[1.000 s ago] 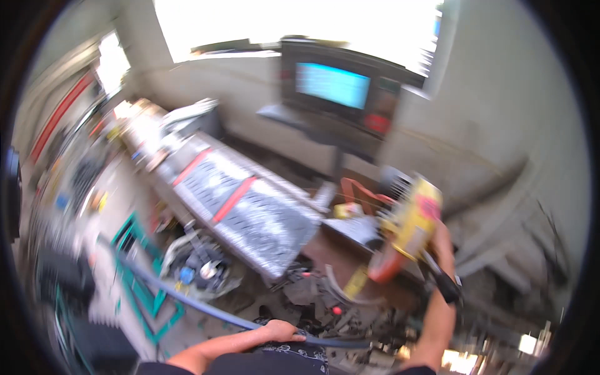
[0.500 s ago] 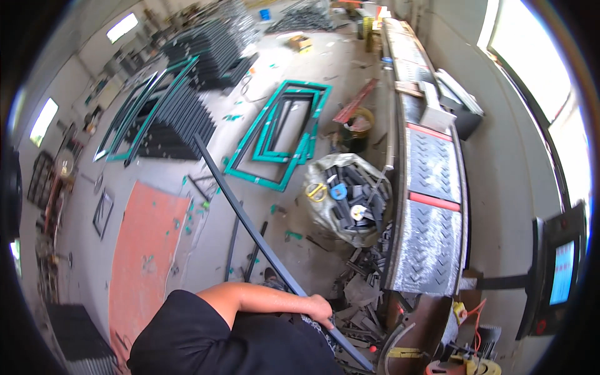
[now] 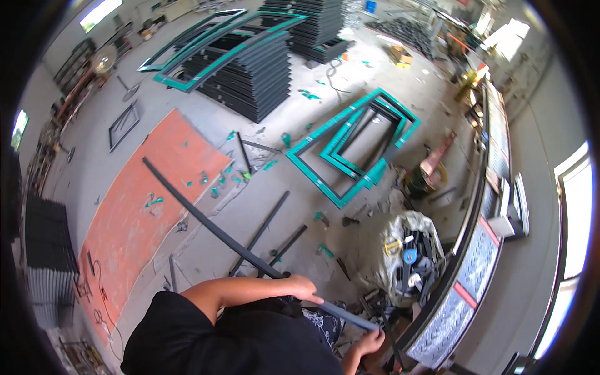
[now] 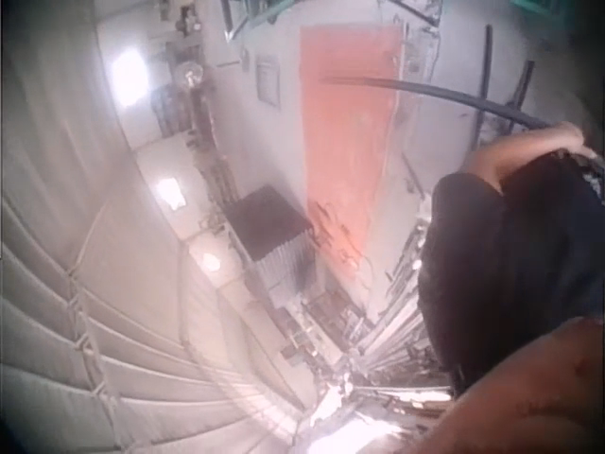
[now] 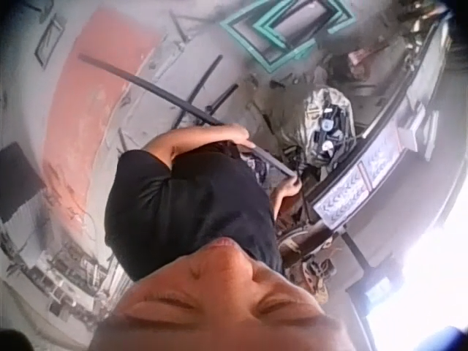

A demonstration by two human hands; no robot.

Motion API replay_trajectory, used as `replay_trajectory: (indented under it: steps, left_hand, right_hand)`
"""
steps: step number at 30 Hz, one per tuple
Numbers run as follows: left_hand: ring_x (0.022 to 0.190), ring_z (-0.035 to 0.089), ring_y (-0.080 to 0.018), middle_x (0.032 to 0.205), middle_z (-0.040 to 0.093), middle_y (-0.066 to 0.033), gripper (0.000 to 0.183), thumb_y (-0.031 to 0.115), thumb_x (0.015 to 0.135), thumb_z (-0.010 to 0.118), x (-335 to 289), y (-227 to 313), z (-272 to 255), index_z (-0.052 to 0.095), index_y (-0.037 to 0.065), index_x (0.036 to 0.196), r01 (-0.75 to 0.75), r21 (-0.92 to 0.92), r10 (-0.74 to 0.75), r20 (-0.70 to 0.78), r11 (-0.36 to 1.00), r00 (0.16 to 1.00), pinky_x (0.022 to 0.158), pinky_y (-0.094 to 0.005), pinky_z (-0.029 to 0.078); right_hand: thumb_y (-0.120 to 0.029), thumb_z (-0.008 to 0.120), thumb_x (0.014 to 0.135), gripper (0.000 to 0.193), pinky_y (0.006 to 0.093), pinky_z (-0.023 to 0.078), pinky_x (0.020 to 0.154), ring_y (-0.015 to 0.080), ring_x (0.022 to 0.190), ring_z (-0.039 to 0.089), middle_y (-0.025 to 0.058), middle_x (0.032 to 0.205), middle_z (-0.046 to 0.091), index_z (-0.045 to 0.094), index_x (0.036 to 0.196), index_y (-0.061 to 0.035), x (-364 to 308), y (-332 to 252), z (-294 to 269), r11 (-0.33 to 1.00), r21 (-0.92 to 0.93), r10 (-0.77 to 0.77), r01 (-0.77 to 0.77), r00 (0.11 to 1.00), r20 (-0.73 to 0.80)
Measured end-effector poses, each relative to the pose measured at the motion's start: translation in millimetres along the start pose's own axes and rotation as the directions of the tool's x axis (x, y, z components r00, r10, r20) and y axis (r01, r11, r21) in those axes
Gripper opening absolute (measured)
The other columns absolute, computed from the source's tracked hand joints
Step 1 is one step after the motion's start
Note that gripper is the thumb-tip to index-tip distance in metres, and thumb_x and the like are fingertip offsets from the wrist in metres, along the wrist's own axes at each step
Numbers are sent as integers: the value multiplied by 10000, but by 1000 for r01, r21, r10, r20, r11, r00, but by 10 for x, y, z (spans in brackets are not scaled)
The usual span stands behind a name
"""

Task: The person picks up long metal strips, places them into a cutting machine, operates the machine via a touchscreen, and then places the cut strips onto large green window frames.

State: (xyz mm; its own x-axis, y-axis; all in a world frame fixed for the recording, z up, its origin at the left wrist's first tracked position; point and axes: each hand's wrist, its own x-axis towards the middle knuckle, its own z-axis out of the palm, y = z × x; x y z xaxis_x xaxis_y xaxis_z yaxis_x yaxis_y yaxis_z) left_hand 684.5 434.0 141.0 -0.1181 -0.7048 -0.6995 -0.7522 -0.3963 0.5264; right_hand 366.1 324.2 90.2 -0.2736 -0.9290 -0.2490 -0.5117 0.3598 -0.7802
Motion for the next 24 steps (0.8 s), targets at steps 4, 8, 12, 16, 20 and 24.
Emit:
replay_trajectory:
  steps: [4, 8, 12, 16, 20, 24]
  left_hand:
    - [930, 618, -358, 963, 653, -179, 783, 733, 836, 334, -563, -677, -422, 676, 34, 923, 93, -238, -147, -221, 967, 964, 763, -468, 484]
    - [906, 622, -361, 892, 660, -178, 792, 741, 836, 318, -978, -1179, -602, 673, 38, 927, 178, -432, -327, -299, 884, 897, 767, -462, 485]
    - [896, 625, -372, 904, 655, -204, 794, 727, 854, 281, -1120, -1517, -516, 672, 45, 967, 119, -634, -345, -246, 764, 906, 769, -474, 481]
    - [905, 617, -393, 948, 652, -207, 707, 674, 878, 336, -1323, -1941, -611, 655, 64, 1037, 140, -716, -435, -246, 684, 866, 782, -472, 478]
    - [1002, 592, -369, 1080, 626, -198, 680, 654, 882, 351, -1268, -2693, -810, 610, 75, 1128, 95, -791, -469, -256, 604, 845, 845, -457, 459]
    - [1000, 581, -379, 1034, 632, -194, 641, 648, 863, 390, -1279, -3633, -1338, 615, 83, 1066, 193, -776, -517, -193, 600, 834, 849, -478, 439]
  right_hand:
    - [-64, 589, 828, 162, 364, 478, 687, 244, 758, 600, 133, 847, 624, 617, 975, 0, -521, -1758, 1070, 573, -57, -754, 818, 553, 354]
    - [-64, 619, 767, 170, 420, 481, 717, 330, 807, 592, 153, 852, 608, 623, 933, -31, -1086, -2794, 1872, 198, 167, -785, 966, 54, 617]
    - [-235, 651, 798, 186, 436, 484, 718, 332, 828, 596, 127, 858, 627, 632, 882, -71, -1678, -3123, 2798, -12, 598, -557, 802, -502, 662]
    - [-461, 460, 900, 372, 482, 481, 642, 365, 758, 615, 127, 765, 642, 646, 844, -144, -2096, -3233, 3476, -30, 564, 103, 826, -558, 823]
    - [-595, 393, 883, 505, 480, 488, 650, 370, 775, 621, 130, 795, 650, 650, 857, -161, -2346, -3465, 4393, -78, 650, 319, 756, -598, 735]
    - [-685, 375, 849, 589, 470, 487, 659, 360, 787, 625, 132, 809, 649, 640, 884, -161, -2619, -3968, 5585, -24, 654, 480, 756, -565, 671]
